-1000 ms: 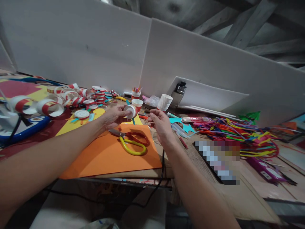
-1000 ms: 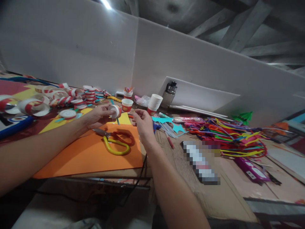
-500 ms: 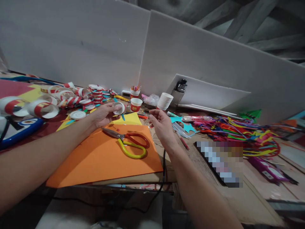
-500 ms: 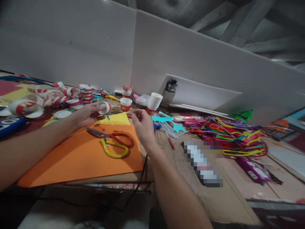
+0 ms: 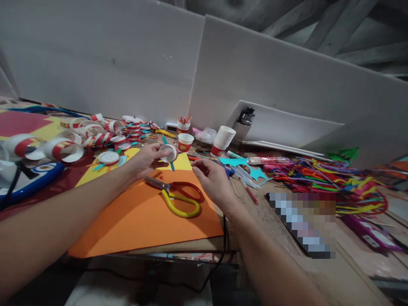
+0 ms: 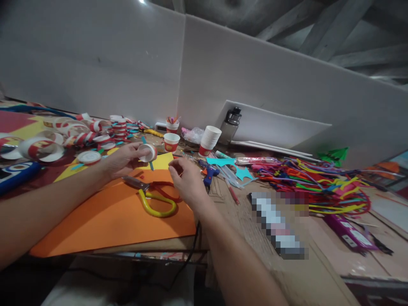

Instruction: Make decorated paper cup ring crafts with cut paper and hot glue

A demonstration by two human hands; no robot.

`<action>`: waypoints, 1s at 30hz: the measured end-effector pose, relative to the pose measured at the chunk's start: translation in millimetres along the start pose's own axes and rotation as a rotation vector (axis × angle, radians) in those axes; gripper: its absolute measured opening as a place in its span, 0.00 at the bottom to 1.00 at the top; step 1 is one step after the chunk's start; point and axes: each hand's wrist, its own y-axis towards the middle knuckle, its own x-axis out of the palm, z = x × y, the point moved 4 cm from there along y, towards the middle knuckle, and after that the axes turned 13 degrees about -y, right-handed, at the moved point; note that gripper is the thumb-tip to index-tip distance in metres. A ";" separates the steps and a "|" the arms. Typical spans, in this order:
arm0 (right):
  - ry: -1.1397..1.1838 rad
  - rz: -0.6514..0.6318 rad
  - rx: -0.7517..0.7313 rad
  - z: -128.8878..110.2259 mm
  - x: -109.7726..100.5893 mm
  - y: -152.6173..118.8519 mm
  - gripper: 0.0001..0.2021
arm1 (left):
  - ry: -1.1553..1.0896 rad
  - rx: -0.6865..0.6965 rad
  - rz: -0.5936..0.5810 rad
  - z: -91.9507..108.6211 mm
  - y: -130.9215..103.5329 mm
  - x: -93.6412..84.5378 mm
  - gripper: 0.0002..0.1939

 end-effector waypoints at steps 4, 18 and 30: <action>-0.022 0.177 -0.002 6.9 -28.4 5.3 0.08 | -0.089 -0.063 0.014 -2.6 -3.6 6.1 0.07; -0.108 0.678 0.086 45.8 -99.5 5.9 0.09 | -0.188 -0.098 0.040 -1.7 1.1 1.4 0.18; -0.678 0.560 0.308 60.4 -117.4 -2.9 0.12 | -0.366 -0.132 0.180 7.0 -5.6 8.0 0.14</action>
